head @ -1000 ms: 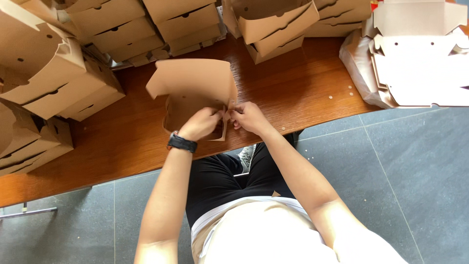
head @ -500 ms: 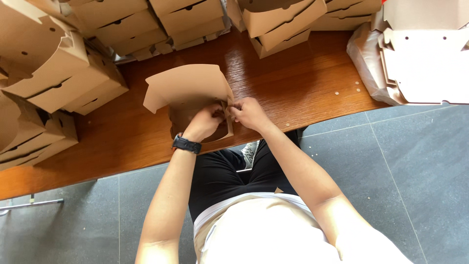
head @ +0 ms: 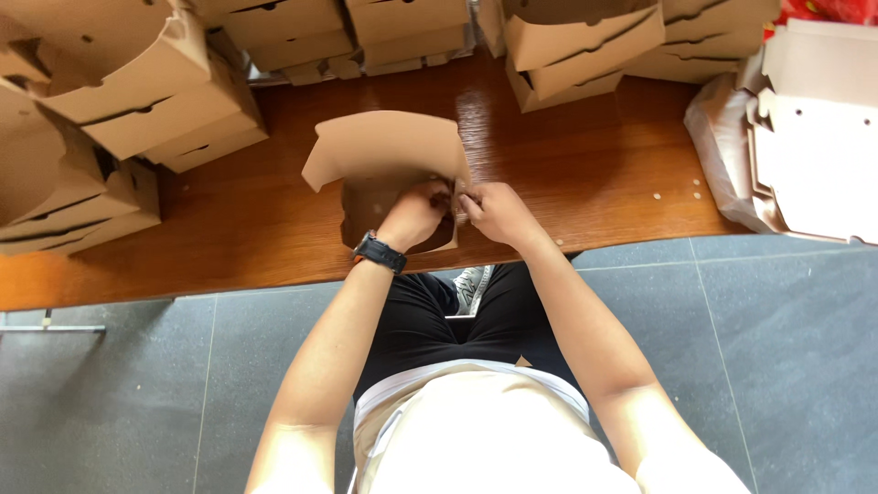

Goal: The person assembles flat cardboard boxes by folding the sides and tucking flaps into slots. They handle multiple boxes one at a time, stacking completed boxes on the table.

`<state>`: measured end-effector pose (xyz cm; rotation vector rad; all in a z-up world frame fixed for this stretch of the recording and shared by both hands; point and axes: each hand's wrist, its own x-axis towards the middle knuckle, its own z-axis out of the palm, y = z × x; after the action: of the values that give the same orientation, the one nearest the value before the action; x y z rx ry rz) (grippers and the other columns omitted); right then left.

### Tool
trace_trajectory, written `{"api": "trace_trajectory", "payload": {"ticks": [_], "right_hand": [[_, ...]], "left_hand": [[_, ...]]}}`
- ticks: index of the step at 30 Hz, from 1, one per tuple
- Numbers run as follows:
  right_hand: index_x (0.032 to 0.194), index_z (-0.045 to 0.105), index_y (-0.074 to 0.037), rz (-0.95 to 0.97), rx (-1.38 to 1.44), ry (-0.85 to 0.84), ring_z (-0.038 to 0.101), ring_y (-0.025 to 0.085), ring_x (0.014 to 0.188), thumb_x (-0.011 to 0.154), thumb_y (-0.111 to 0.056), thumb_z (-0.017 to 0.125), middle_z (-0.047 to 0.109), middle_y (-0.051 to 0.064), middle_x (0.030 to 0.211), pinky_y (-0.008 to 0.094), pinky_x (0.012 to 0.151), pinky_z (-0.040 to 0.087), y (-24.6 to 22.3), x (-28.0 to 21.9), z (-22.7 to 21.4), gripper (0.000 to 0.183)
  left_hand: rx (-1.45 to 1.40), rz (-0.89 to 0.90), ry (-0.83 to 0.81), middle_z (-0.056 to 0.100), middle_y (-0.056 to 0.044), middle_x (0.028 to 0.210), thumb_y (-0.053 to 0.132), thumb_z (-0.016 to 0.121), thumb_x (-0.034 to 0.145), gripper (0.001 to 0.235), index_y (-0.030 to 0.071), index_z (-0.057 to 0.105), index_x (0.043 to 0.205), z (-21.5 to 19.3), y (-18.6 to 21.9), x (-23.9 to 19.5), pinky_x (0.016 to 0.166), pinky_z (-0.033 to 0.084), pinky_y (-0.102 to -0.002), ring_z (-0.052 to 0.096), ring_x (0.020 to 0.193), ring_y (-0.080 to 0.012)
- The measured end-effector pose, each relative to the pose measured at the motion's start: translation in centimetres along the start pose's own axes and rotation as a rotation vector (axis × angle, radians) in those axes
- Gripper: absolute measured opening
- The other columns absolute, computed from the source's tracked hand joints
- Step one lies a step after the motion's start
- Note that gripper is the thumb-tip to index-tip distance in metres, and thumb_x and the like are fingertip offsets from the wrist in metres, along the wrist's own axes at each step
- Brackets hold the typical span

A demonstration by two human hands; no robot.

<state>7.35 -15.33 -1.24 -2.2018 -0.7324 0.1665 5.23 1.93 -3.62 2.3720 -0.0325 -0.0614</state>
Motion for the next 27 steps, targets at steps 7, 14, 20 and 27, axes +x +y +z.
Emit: {"api": "trace_trajectory", "payload": {"ticks": [7,14,20,27], "right_hand": [[0.075,0.060,-0.005,-0.007,-0.031,-0.057,0.060,0.039,0.076,0.086,-0.020,0.050,0.061,0.019,0.070,0.047,0.064,0.046,-2.1,-0.3,0.2,0.021],[0.072,0.057,-0.004,0.069,-0.020,-0.040,0.059,0.041,0.077,0.086,-0.029,0.052,0.060,0.020,0.069,0.049,0.063,0.043,-4.1,0.0,-0.2,0.029],[0.071,0.057,-0.001,0.128,-0.163,-0.007,0.058,0.042,0.073,0.083,-0.028,0.053,0.059,0.021,0.067,0.051,0.064,0.044,-3.6,1.2,0.7,0.030],[0.075,0.060,-0.001,-0.035,-0.208,0.001,0.058,0.044,0.076,0.081,-0.026,0.056,0.061,0.021,0.072,0.052,0.063,0.046,-3.5,0.2,-0.1,0.026]], "left_hand": [[-0.034,0.011,0.042,0.066,-0.013,0.099,0.015,0.053,0.087,0.025,0.010,0.062,0.110,-0.1,0.2,-0.6,0.081,0.050,-0.038,0.062,0.097,-0.0311],[0.170,0.146,0.068,0.065,-0.017,0.088,0.016,0.048,0.087,0.021,0.006,0.060,0.101,-0.5,2.0,-2.0,0.077,0.051,-0.040,0.063,0.088,-0.0337],[0.282,0.189,0.001,0.064,-0.015,0.085,0.009,0.051,0.081,0.024,0.002,0.061,0.102,-4.3,4.9,-4.9,0.071,0.052,-0.038,0.064,0.081,-0.0312],[0.566,0.739,0.710,0.057,-0.007,0.107,0.009,0.066,0.079,0.031,0.013,0.061,0.109,-8.6,9.8,-5.9,0.094,0.033,-0.038,0.046,0.111,-0.0265]]}}
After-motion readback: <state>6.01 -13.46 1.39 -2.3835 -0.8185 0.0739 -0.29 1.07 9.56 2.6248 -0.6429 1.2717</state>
